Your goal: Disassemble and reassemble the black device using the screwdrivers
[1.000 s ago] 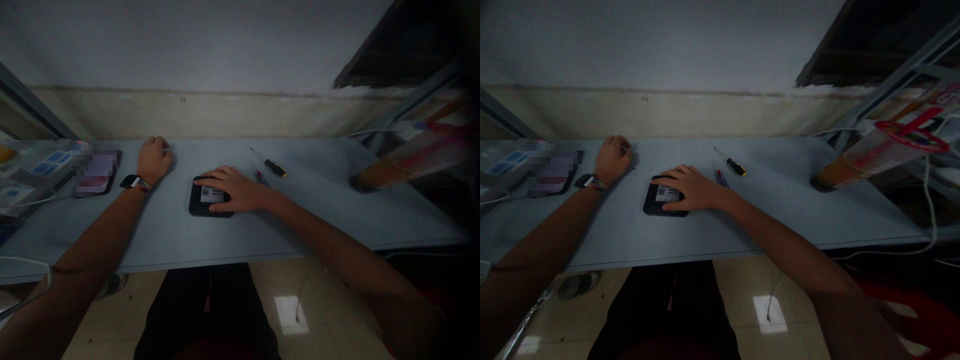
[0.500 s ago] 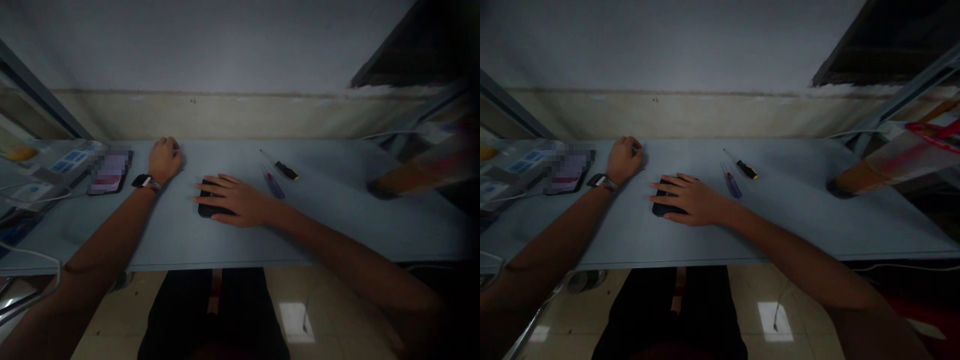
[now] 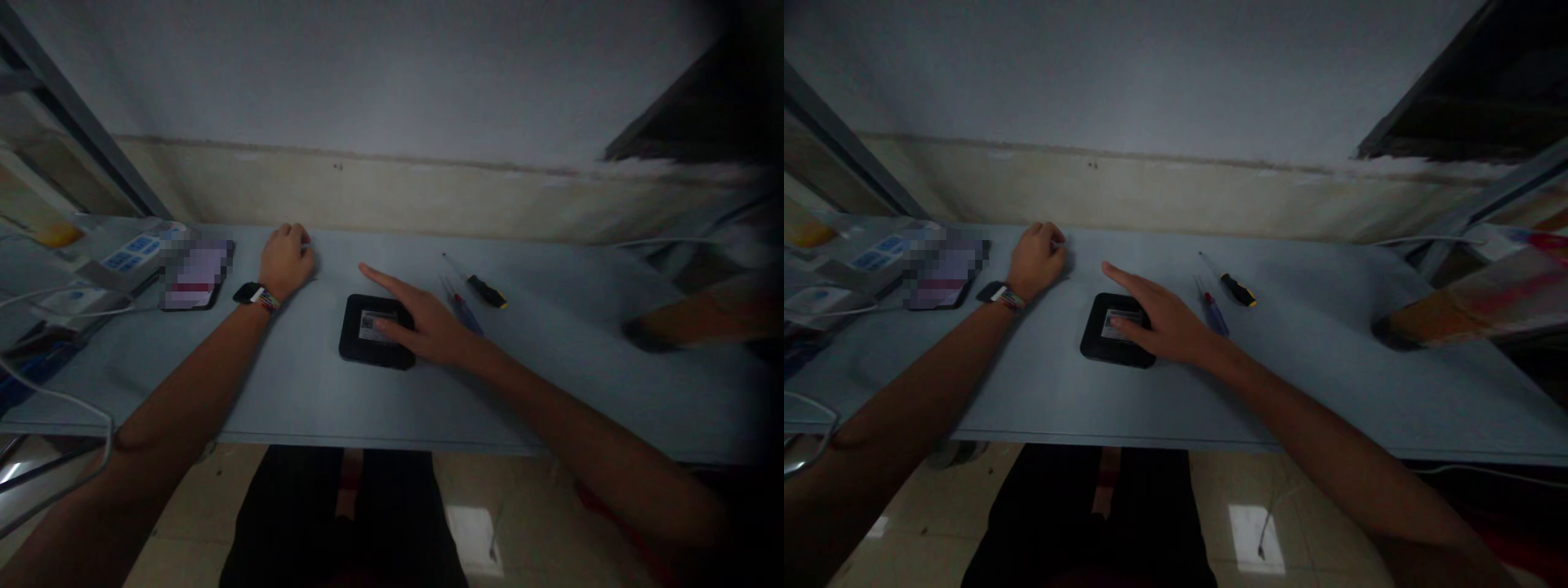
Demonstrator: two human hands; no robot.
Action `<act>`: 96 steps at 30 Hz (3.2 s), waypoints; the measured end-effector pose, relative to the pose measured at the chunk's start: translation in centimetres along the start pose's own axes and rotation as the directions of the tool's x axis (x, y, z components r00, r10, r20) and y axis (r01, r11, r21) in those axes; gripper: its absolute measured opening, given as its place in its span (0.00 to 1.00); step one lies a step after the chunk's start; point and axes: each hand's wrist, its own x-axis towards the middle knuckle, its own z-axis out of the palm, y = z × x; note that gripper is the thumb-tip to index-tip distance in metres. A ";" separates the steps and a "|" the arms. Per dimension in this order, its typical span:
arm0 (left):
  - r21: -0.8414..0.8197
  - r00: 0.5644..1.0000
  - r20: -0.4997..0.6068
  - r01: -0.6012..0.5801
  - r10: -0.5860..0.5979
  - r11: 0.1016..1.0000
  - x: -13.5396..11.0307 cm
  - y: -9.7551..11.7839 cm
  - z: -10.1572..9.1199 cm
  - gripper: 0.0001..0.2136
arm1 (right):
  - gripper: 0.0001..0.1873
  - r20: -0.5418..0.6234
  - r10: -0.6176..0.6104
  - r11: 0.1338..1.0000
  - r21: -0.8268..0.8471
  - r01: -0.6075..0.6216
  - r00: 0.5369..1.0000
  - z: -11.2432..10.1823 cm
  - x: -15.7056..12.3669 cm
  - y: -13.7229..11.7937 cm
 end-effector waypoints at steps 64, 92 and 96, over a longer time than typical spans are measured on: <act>-0.049 0.999 0.023 -0.022 0.023 0.999 0.3 -0.9 0.4 0.06 | 0.16 -0.458 0.453 0.527 -0.554 -0.644 0.765 -4.9 0.4 4.1; -0.126 0.999 0.046 0.021 -0.015 0.992 0.4 -0.3 0.3 0.07 | 0.17 -0.366 0.522 0.555 -0.539 -0.633 0.770 -7.0 -1.7 10.7; -0.138 0.998 0.059 0.008 0.000 0.990 0.4 -0.5 0.6 0.06 | 0.20 -0.461 0.398 0.587 -0.536 -0.606 0.793 -5.6 -1.0 8.8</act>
